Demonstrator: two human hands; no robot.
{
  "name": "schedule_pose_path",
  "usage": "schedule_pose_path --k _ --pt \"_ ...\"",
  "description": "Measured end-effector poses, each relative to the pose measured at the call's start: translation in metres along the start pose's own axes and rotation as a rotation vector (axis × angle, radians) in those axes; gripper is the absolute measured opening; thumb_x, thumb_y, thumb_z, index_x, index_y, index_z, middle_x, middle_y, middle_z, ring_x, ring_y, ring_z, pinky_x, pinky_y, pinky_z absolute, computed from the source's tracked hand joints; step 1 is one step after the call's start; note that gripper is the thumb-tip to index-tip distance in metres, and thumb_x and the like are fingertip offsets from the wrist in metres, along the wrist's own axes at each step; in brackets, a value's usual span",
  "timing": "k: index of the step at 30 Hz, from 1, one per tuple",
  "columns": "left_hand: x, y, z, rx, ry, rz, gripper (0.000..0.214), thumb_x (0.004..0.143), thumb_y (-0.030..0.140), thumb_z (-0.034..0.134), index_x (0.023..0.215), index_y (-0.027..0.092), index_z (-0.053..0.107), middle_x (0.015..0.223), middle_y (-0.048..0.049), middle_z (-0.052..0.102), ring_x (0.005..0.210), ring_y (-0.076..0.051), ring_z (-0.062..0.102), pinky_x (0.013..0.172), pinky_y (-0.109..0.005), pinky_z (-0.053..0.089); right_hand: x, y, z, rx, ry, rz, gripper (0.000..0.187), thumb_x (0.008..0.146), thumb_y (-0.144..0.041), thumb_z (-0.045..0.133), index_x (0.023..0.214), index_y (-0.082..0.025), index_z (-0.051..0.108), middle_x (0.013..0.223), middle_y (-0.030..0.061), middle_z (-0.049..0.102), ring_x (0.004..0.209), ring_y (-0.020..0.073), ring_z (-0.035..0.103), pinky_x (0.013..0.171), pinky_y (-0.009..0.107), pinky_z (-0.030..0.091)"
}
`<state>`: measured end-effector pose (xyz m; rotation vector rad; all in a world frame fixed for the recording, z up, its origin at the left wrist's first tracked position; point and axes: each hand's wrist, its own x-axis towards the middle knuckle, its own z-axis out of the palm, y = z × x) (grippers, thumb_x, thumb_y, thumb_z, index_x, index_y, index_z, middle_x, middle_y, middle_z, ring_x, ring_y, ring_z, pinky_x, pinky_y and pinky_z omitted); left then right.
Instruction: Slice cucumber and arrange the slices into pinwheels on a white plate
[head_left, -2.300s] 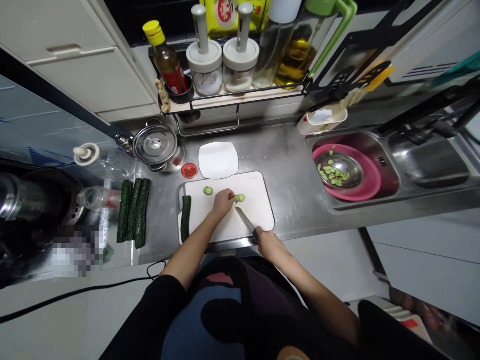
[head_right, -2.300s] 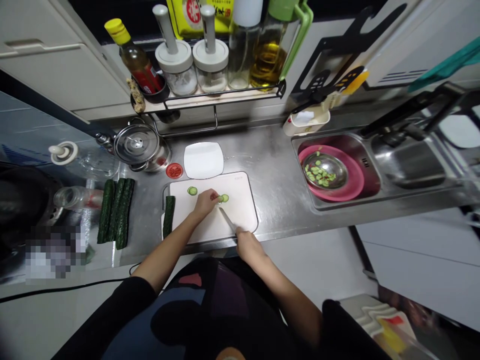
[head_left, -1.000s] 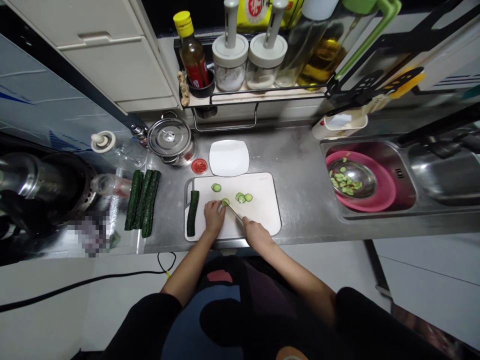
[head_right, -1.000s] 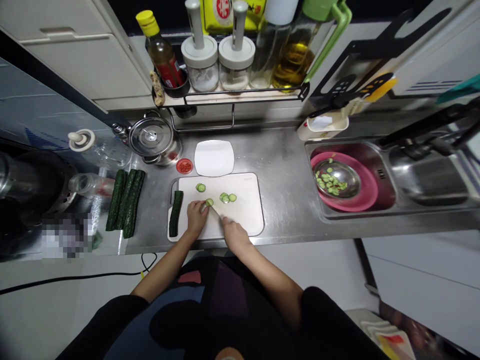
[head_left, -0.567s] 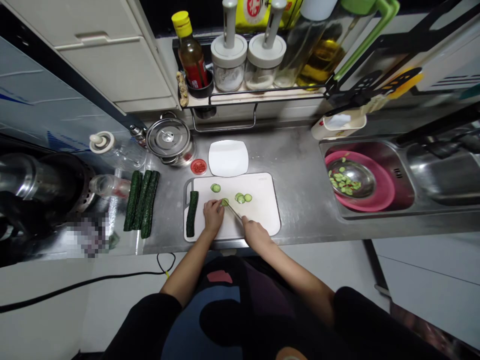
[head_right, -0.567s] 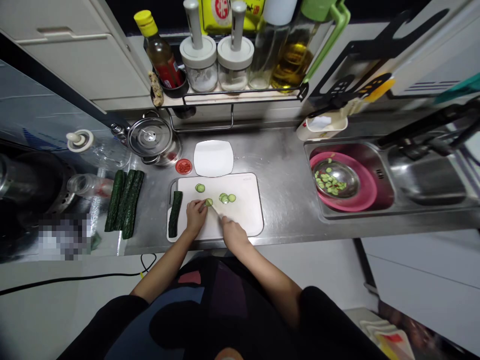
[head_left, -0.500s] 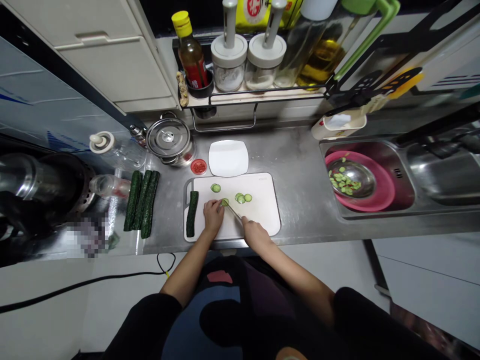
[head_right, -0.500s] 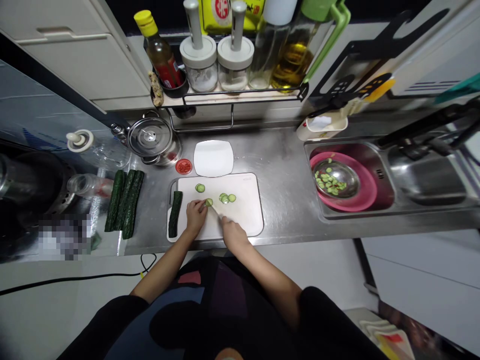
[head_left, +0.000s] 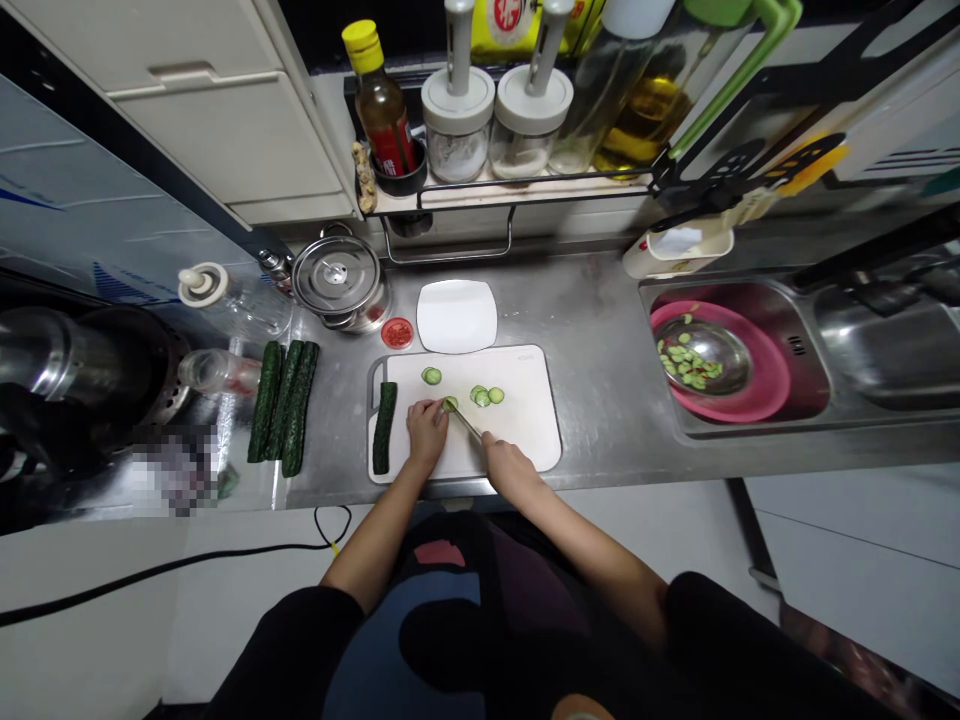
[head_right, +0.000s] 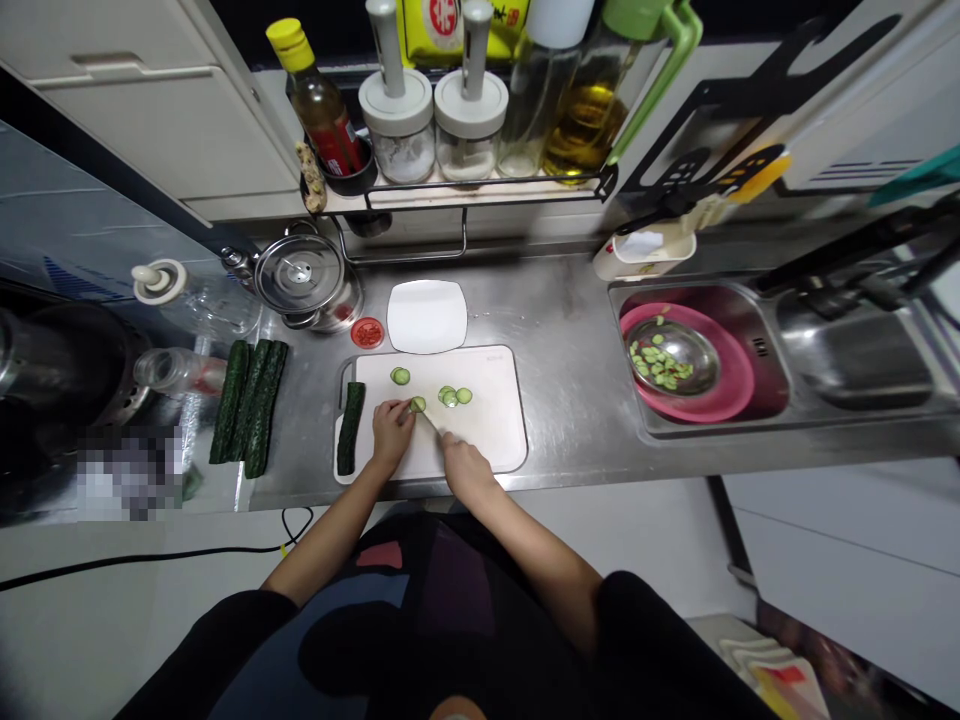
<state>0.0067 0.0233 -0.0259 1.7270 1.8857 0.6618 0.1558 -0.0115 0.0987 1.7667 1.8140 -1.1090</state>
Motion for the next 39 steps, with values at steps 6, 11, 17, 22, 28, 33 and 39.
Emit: schedule_pose_path --k 6,11,17,22,28,33,39 --pt "0.002 0.0 -0.001 0.004 -0.012 -0.009 0.026 0.075 0.014 0.058 0.097 0.022 0.069 0.094 -0.0076 0.061 0.093 -0.023 0.055 0.09 -0.039 0.044 -0.006 0.005 0.001 0.013 -0.032 0.022 0.038 0.083 0.002 0.033 0.114 -0.015 0.046 0.102 0.0153 0.065 0.099 0.0212 0.062 0.071 0.026 0.04" --pt "0.011 0.006 -0.002 0.048 -0.048 -0.028 0.023 0.077 0.018 0.056 0.096 0.021 0.068 0.093 -0.0079 0.061 0.094 -0.024 0.055 0.086 -0.039 0.044 -0.027 0.02 0.0 0.018 -0.08 0.056 0.037 0.083 0.001 0.036 0.113 -0.016 0.048 0.095 0.0124 0.067 0.093 0.0206 0.063 0.069 0.024 0.037" --pt "0.023 0.016 -0.005 0.091 -0.106 -0.038 0.011 0.076 0.017 0.055 0.08 0.019 0.065 0.088 -0.0086 0.062 0.092 -0.025 0.055 0.085 -0.039 0.043 -0.036 0.033 0.005 0.041 -0.07 0.051 0.043 0.08 0.002 0.036 0.117 -0.016 0.049 0.094 0.0121 0.067 0.093 0.0214 0.063 0.066 0.024 0.036" --pt "0.034 0.023 -0.019 0.03 -0.255 -0.066 0.01 0.074 0.012 0.054 0.072 0.02 0.061 0.076 -0.0039 0.064 0.077 -0.02 0.058 0.076 -0.032 0.044 -0.032 0.04 0.007 0.045 -0.065 0.07 0.043 0.076 0.002 0.041 0.114 -0.015 0.051 0.096 0.0129 0.067 0.093 0.023 0.063 0.065 0.025 0.036" --pt "0.075 0.025 -0.039 -0.062 -0.147 -0.186 0.009 0.074 0.015 0.056 0.077 0.02 0.063 0.074 0.0014 0.066 0.071 -0.014 0.058 0.071 -0.026 0.044 -0.035 0.042 0.0 0.027 -0.047 0.079 0.041 0.077 0.001 0.038 0.112 -0.014 0.052 0.096 0.0146 0.067 0.093 0.0246 0.063 0.063 0.025 0.035" --pt "0.089 0.022 -0.037 0.011 -0.085 -0.077 0.011 0.074 0.014 0.056 0.078 0.019 0.066 0.084 -0.0041 0.067 0.083 -0.019 0.059 0.082 -0.032 0.045 -0.035 0.045 0.002 0.041 -0.028 0.075 0.04 0.077 0.002 0.039 0.112 -0.015 0.05 0.093 0.0138 0.067 0.09 0.0234 0.064 0.062 0.025 0.034" --pt "0.058 0.046 -0.004 0.054 -0.346 0.181 0.016 0.074 0.021 0.064 0.09 0.019 0.068 0.091 -0.0052 0.064 0.091 -0.02 0.057 0.084 -0.033 0.045 -0.034 0.052 0.005 0.058 0.002 0.138 0.037 0.08 0.0 0.038 0.111 -0.013 0.052 0.092 0.0136 0.068 0.088 0.0218 0.064 0.064 0.025 0.036"
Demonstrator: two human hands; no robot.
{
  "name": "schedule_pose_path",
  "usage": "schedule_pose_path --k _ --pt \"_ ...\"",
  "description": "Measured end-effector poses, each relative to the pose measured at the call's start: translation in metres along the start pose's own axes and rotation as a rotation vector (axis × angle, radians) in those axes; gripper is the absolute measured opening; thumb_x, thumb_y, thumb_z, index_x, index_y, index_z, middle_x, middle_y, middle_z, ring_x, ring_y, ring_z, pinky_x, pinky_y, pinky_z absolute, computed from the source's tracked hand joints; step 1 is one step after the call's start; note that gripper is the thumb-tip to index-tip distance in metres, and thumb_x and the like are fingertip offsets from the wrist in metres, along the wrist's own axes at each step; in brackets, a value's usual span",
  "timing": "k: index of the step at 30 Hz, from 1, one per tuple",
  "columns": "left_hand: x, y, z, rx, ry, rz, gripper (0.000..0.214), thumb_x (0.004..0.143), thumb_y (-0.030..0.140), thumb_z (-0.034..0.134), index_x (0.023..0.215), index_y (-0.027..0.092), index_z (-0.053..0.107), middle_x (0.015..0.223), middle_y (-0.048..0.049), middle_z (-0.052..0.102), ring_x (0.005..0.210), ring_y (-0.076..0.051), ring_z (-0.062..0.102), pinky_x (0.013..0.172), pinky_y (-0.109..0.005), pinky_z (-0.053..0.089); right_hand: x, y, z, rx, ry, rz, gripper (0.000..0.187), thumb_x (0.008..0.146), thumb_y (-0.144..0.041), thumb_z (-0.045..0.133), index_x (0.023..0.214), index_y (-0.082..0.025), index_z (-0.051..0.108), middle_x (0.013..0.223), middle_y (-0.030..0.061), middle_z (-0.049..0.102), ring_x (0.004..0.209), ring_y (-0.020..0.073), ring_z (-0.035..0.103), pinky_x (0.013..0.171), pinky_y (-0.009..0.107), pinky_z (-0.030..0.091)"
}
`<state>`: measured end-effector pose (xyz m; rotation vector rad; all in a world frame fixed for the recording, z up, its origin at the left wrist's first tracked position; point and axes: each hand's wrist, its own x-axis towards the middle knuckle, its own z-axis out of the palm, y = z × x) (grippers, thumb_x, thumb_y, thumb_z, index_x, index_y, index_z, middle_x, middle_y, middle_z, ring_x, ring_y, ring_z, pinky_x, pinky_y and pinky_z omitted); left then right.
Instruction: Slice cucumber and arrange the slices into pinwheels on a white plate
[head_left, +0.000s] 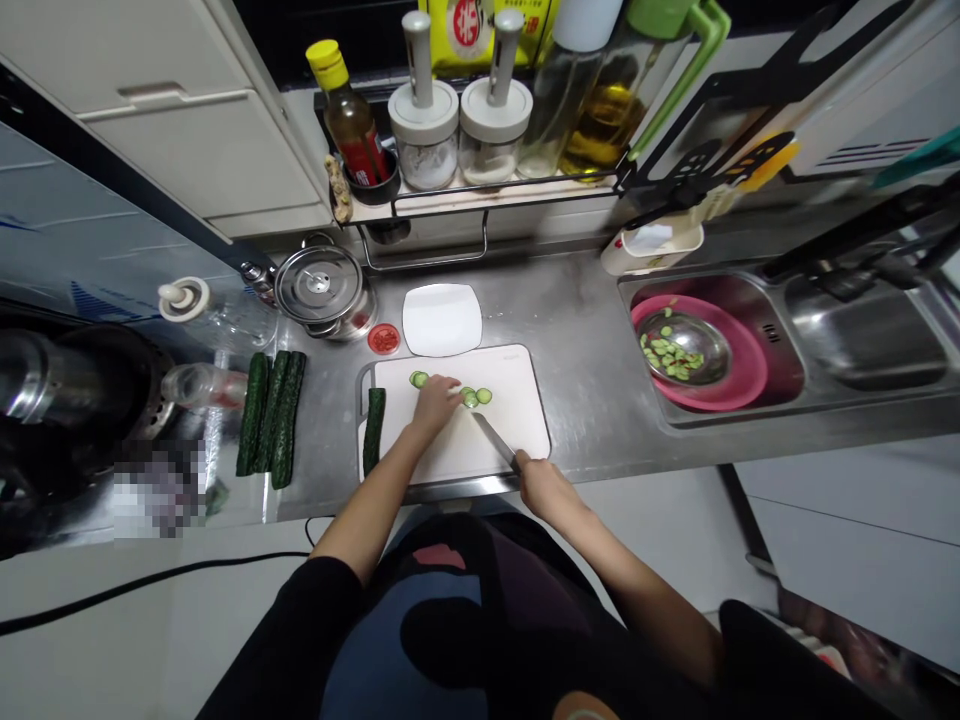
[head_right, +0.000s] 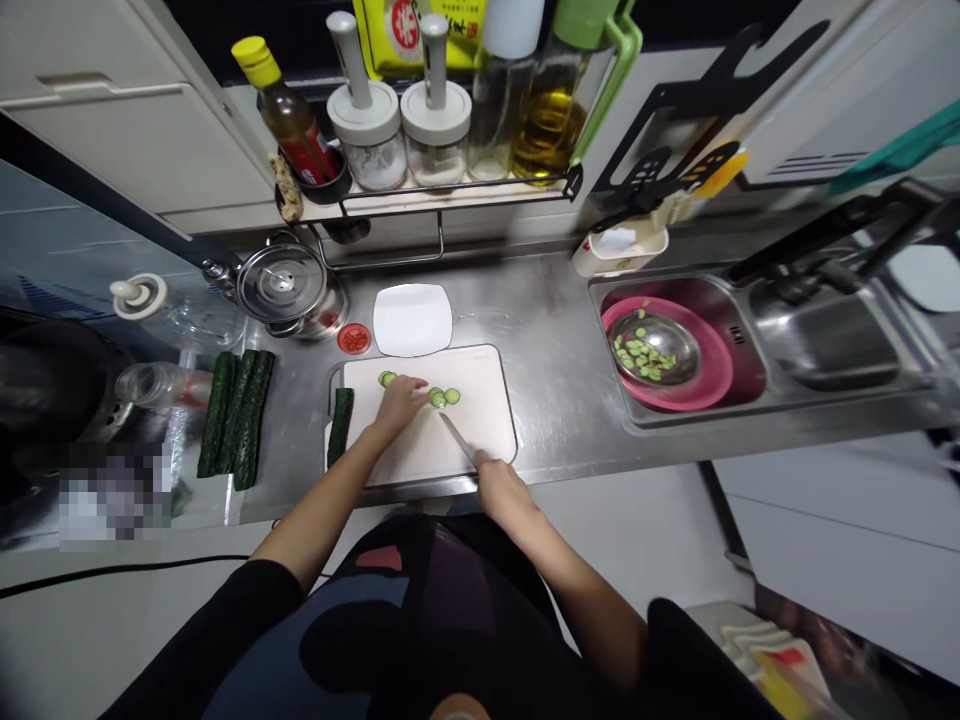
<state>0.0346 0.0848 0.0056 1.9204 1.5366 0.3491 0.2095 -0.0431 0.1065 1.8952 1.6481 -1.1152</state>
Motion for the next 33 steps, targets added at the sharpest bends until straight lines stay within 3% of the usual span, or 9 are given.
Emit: schedule_pose_path --k 2,5,14,21,24,27,30,33 --pt "-0.003 0.01 0.012 0.031 -0.076 0.014 0.019 0.072 0.021 0.068 0.091 0.02 0.068 0.089 -0.005 0.063 0.091 -0.021 0.056 0.084 -0.033 0.044 0.0 0.002 0.0 -0.005 0.01 0.008 0.037 0.079 0.0 0.039 0.111 -0.013 0.052 0.092 0.0131 0.068 0.087 0.0212 0.064 0.064 0.025 0.035" --pt "-0.005 0.017 0.022 0.045 -0.067 -0.013 0.019 0.072 0.017 0.067 0.091 0.019 0.066 0.091 -0.0056 0.061 0.092 -0.021 0.056 0.085 -0.033 0.044 0.0 0.005 0.001 -0.002 0.023 0.01 0.035 0.079 -0.001 0.041 0.11 -0.013 0.052 0.092 0.0135 0.068 0.086 0.0215 0.063 0.062 0.025 0.034" --pt "-0.01 0.022 0.017 -0.115 0.007 -0.121 0.011 0.072 0.013 0.065 0.068 0.018 0.056 0.077 -0.0022 0.062 0.08 -0.017 0.056 0.074 -0.029 0.043 0.001 0.004 0.001 -0.022 0.025 0.019 0.035 0.079 0.0 0.04 0.11 -0.013 0.052 0.092 0.0134 0.068 0.087 0.0219 0.064 0.062 0.025 0.035" --pt "-0.031 0.004 0.002 -0.404 0.198 -0.618 0.009 0.07 0.014 0.064 0.072 0.018 0.057 0.065 0.0021 0.062 0.064 -0.013 0.061 0.068 -0.026 0.046 0.005 -0.008 -0.002 -0.041 0.006 -0.015 0.034 0.082 -0.002 0.038 0.11 -0.013 0.051 0.094 0.0153 0.067 0.09 0.0229 0.064 0.066 0.027 0.037" --pt "-0.04 -0.006 0.003 -0.571 0.226 -0.759 0.01 0.072 0.012 0.06 0.079 0.017 0.057 0.065 0.0024 0.062 0.058 -0.012 0.061 0.064 -0.024 0.048 0.011 -0.017 0.0 -0.04 0.008 -0.05 0.032 0.083 -0.004 0.038 0.11 -0.014 0.051 0.094 0.0159 0.067 0.09 0.0238 0.064 0.067 0.027 0.038" --pt "-0.049 -0.012 0.005 -0.562 0.24 -0.719 0.01 0.073 0.014 0.061 0.082 0.017 0.058 0.064 0.002 0.062 0.056 -0.013 0.061 0.061 -0.025 0.048 0.016 -0.028 0.002 -0.034 0.008 -0.088 0.034 0.082 -0.004 0.04 0.112 -0.014 0.05 0.095 0.0158 0.067 0.091 0.0245 0.064 0.068 0.028 0.04" --pt "-0.057 -0.019 0.006 -0.331 0.263 -0.526 0.017 0.07 0.016 0.066 0.086 0.019 0.061 0.066 0.0014 0.062 0.064 -0.015 0.061 0.068 -0.027 0.049 0.019 -0.039 0.001 -0.036 0.006 -0.106 0.039 0.079 -0.001 0.04 0.114 -0.015 0.049 0.096 0.0155 0.067 0.093 0.0248 0.063 0.068 0.028 0.041" --pt "-0.063 -0.025 0.009 -0.14 0.278 -0.329 0.025 0.069 0.016 0.068 0.093 0.02 0.064 0.081 -0.0026 0.064 0.075 -0.017 0.061 0.077 -0.03 0.049 0.02 -0.047 0.0 -0.049 0.003 -0.112 0.039 0.079 0.0 0.038 0.114 -0.014 0.049 0.097 0.0161 0.066 0.095 0.0252 0.063 0.067 0.028 0.04"
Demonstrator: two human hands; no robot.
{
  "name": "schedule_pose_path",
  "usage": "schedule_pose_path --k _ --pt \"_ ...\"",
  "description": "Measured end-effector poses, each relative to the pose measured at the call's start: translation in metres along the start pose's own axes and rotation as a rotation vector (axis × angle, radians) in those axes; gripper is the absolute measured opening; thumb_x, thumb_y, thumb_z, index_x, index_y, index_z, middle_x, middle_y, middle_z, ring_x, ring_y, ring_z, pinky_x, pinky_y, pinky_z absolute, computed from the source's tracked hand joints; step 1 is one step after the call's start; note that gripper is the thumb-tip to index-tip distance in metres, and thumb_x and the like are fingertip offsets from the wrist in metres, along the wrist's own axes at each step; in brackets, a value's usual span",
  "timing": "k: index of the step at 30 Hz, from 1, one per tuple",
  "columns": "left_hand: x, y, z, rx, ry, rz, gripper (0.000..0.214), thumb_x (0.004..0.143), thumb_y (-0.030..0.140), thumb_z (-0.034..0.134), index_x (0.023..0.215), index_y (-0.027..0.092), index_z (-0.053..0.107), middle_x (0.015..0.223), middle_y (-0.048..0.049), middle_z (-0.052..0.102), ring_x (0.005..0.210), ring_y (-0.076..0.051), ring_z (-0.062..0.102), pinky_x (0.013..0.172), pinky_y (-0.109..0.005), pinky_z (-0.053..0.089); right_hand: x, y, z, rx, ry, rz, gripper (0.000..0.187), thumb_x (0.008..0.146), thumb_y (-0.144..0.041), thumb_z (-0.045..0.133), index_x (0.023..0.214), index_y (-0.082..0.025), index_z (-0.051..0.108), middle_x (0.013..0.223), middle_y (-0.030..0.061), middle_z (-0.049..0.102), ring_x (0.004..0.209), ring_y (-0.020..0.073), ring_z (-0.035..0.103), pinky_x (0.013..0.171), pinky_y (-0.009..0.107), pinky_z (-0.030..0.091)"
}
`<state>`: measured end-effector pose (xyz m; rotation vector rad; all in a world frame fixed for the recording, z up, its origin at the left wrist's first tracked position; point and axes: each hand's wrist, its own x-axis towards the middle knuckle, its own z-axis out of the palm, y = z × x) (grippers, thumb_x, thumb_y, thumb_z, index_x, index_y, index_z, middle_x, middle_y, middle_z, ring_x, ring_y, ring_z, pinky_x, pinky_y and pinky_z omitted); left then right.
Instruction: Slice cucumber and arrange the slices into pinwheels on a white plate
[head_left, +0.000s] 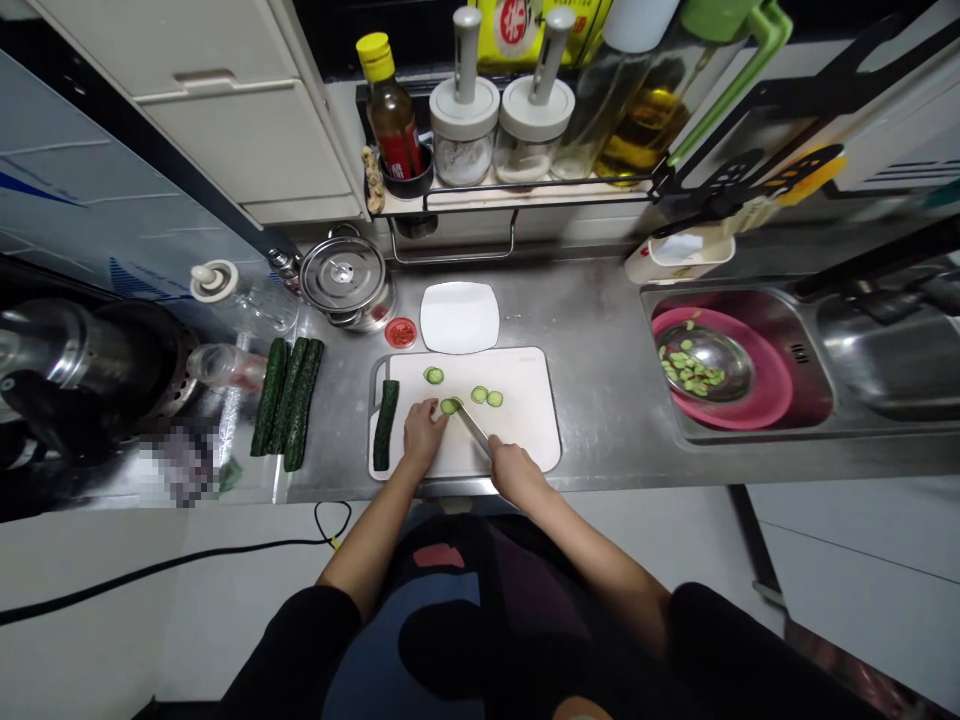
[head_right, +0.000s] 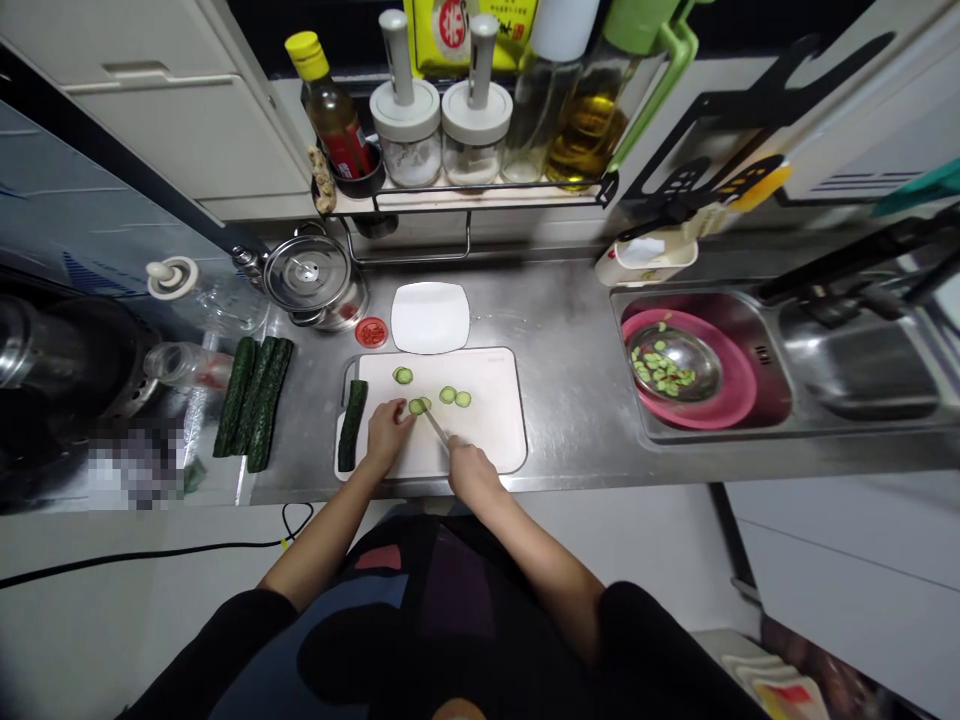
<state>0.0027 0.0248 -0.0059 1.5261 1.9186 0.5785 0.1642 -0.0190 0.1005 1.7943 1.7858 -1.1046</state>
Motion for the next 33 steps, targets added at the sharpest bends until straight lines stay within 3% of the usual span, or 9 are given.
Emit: schedule_pose_path --k 6,18,33 --pt "-0.003 -0.008 0.008 0.089 0.045 0.119 0.021 0.075 0.018 0.065 0.096 0.021 0.065 0.092 -0.0049 0.061 0.084 -0.018 0.06 0.081 -0.03 0.048 0.001 -0.004 0.004 -0.019 -0.001 0.001 0.038 0.08 0.001 0.038 0.114 -0.015 0.048 0.097 0.0152 0.066 0.097 0.0234 0.063 0.066 0.026 0.04" --pt "-0.002 -0.001 0.004 0.049 -0.002 0.064 0.021 0.075 0.017 0.063 0.096 0.021 0.065 0.096 -0.0062 0.064 0.093 -0.021 0.059 0.087 -0.032 0.047 0.007 -0.008 0.006 -0.052 0.012 -0.024 0.034 0.084 0.0 0.038 0.113 -0.015 0.047 0.098 0.0139 0.066 0.097 0.0204 0.062 0.07 0.025 0.041" --pt "-0.002 -0.001 0.002 0.036 -0.008 0.055 0.019 0.075 0.016 0.062 0.093 0.019 0.066 0.092 -0.0061 0.065 0.088 -0.019 0.06 0.084 -0.031 0.047 0.004 -0.012 -0.001 -0.057 0.001 -0.025 0.035 0.083 0.002 0.034 0.112 -0.013 0.049 0.099 0.0161 0.065 0.098 0.0225 0.063 0.072 0.027 0.043"
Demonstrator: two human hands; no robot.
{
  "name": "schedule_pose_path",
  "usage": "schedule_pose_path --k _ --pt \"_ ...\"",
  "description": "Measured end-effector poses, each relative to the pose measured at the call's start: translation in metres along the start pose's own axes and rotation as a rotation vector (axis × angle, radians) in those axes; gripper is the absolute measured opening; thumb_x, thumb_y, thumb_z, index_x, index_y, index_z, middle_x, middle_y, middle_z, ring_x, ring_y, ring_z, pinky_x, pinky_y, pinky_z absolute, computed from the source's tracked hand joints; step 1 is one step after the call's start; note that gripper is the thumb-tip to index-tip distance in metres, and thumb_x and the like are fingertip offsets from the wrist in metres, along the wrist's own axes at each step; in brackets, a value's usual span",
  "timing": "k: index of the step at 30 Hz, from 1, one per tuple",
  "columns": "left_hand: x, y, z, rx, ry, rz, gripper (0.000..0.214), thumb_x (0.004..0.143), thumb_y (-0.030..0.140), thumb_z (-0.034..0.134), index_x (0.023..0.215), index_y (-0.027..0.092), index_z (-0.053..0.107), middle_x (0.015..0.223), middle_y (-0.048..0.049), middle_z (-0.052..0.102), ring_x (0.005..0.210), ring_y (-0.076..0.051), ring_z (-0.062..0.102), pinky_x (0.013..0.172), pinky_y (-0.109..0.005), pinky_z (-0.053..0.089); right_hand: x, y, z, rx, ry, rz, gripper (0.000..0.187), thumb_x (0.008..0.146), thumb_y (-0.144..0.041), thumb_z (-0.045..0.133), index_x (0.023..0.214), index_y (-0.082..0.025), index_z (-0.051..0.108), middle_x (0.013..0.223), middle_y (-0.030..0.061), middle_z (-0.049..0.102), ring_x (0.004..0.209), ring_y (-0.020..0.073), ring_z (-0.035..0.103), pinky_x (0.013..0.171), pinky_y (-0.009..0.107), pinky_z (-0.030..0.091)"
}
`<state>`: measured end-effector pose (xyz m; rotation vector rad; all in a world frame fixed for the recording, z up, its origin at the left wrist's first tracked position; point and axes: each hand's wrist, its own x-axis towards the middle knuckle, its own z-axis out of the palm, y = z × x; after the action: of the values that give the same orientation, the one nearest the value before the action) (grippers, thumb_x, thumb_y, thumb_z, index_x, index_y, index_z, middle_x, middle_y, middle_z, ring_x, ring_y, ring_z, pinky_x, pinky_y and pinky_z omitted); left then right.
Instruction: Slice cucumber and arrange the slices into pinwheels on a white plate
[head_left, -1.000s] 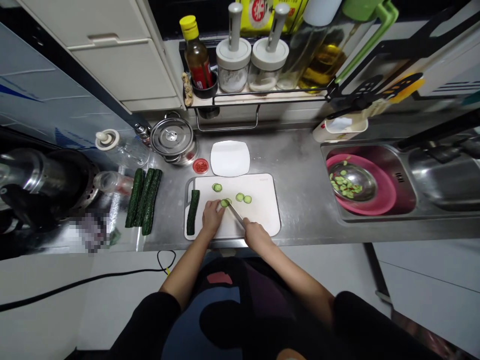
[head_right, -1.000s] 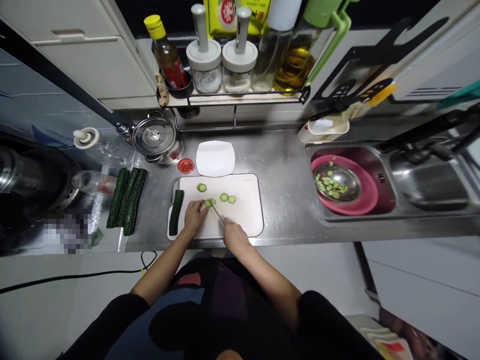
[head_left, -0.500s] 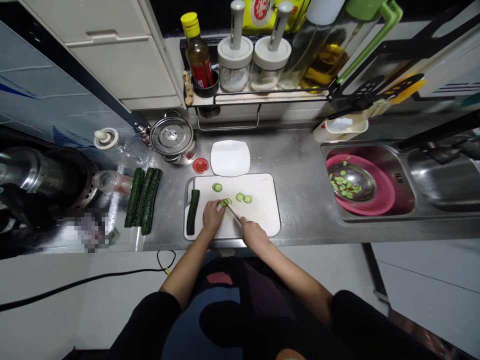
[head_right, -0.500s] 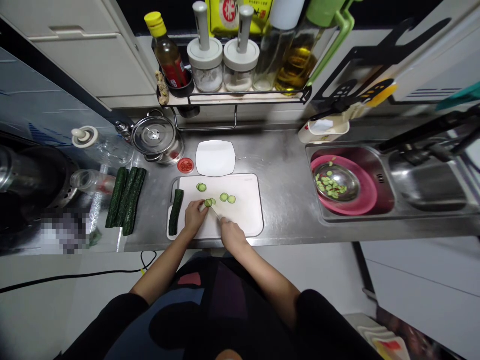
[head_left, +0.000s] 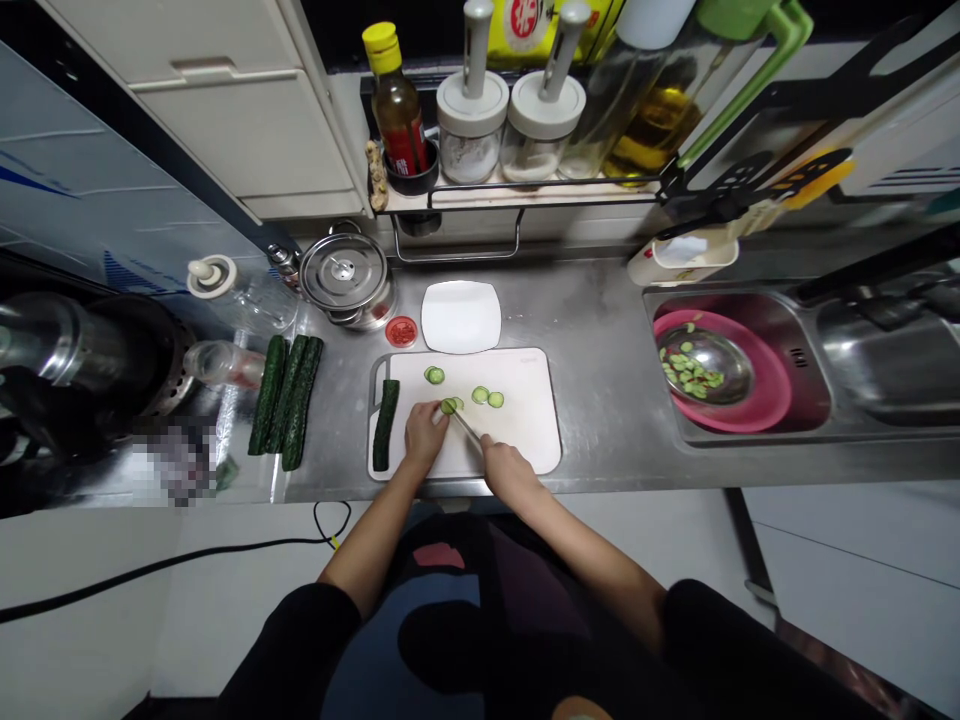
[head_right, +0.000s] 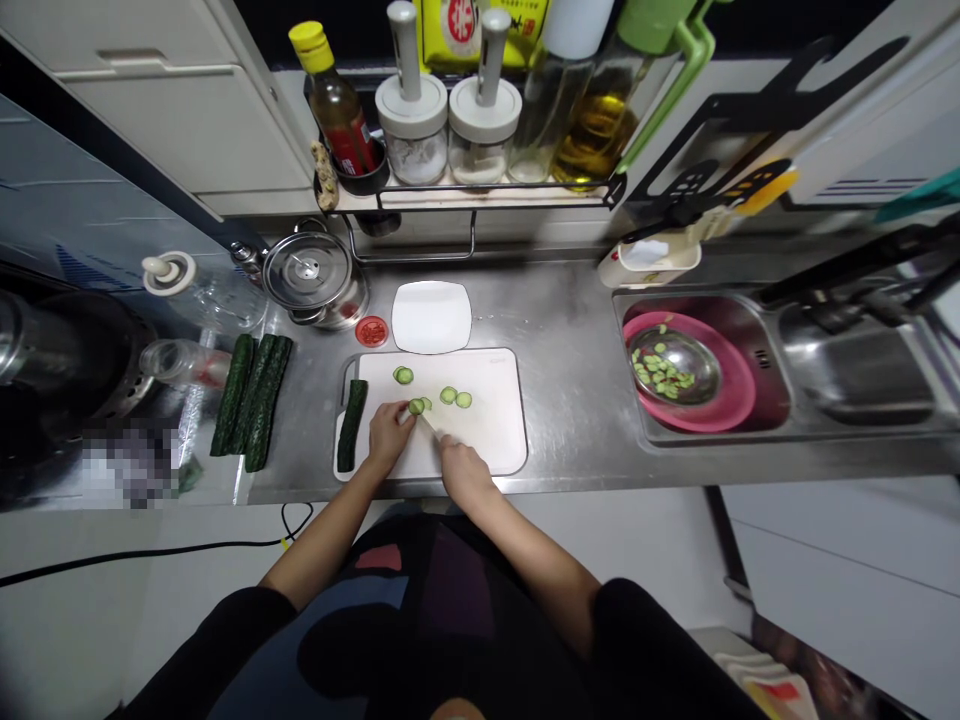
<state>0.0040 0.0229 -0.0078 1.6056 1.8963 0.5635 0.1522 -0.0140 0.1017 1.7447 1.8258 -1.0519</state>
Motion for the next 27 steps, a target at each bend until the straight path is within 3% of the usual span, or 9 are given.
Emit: schedule_pose_path --k 19,27 --pt "0.001 -0.001 0.001 0.005 -0.012 0.004 0.019 0.075 0.017 0.063 0.094 0.019 0.065 0.093 -0.0068 0.065 0.091 -0.02 0.059 0.085 -0.032 0.046 0.004 -0.003 0.003 0.033 -0.017 0.007 0.036 0.085 0.001 0.031 0.114 -0.013 0.047 0.1 0.0153 0.066 0.1 0.0203 0.062 0.073 0.025 0.043" --pt "0.005 -0.001 -0.002 0.025 -0.026 0.008 0.022 0.074 0.017 0.062 0.096 0.02 0.065 0.093 -0.0069 0.064 0.09 -0.021 0.059 0.086 -0.033 0.047 -0.007 0.009 0.007 0.049 -0.034 0.002 0.037 0.084 0.002 0.035 0.114 -0.015 0.048 0.099 0.0147 0.066 0.098 0.0204 0.063 0.074 0.025 0.041"
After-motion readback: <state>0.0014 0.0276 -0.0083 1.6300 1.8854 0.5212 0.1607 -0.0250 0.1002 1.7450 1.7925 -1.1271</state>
